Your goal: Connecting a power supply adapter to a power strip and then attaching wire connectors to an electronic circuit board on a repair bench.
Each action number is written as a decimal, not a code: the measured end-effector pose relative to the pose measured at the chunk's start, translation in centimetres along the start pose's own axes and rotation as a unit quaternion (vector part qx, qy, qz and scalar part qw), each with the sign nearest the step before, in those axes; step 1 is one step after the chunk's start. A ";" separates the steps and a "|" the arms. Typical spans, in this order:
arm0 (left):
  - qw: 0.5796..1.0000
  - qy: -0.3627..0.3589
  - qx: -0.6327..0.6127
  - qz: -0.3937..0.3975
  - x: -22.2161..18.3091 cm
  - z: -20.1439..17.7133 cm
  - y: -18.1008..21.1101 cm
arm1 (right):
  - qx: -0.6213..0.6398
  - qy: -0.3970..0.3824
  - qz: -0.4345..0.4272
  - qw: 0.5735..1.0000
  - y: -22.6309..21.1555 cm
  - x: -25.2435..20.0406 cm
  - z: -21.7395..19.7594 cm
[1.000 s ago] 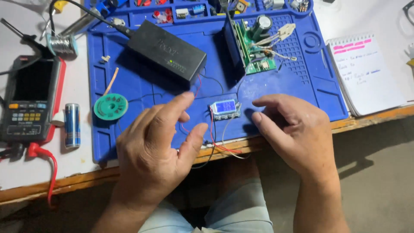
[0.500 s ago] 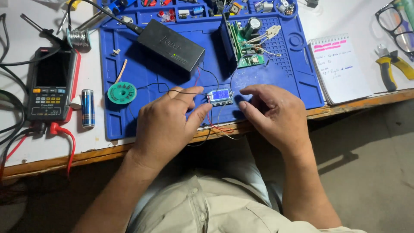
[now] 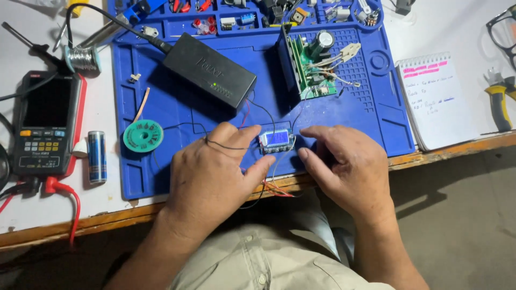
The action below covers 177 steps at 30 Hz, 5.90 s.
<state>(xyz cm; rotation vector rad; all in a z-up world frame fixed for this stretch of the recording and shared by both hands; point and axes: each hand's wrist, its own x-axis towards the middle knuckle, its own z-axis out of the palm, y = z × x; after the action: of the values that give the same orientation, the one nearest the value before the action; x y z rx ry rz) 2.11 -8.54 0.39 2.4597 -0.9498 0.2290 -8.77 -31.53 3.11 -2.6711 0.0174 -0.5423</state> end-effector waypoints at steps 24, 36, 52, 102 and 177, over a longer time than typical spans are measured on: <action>0.967 -0.051 0.229 -0.099 -0.4 1.6 0.2 | 0.031 0.024 -0.019 0.999 0.7 0.1 -0.5; 0.979 -0.141 0.071 -0.127 -1.3 2.9 -2.3 | 0.076 0.014 -0.036 0.996 1.8 -0.3 -1.0; 0.990 -0.118 0.028 -0.073 -3.5 5.2 -5.8 | 0.102 0.002 -0.037 0.994 2.3 -0.1 -1.3; 1.000 0.018 -0.004 0.022 -0.4 -0.1 0.8 | 0.013 -0.035 -0.072 0.997 0.8 -1.1 0.6; 0.999 -0.002 -0.022 0.027 -0.2 -0.3 0.5 | -0.037 -0.085 -0.120 0.988 1.1 -1.3 0.7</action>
<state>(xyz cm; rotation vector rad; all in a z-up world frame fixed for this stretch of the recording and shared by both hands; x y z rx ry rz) 1.66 -8.62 0.74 2.3977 -1.0136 0.2204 -9.58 -32.10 1.60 -2.8016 -0.3441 -0.3912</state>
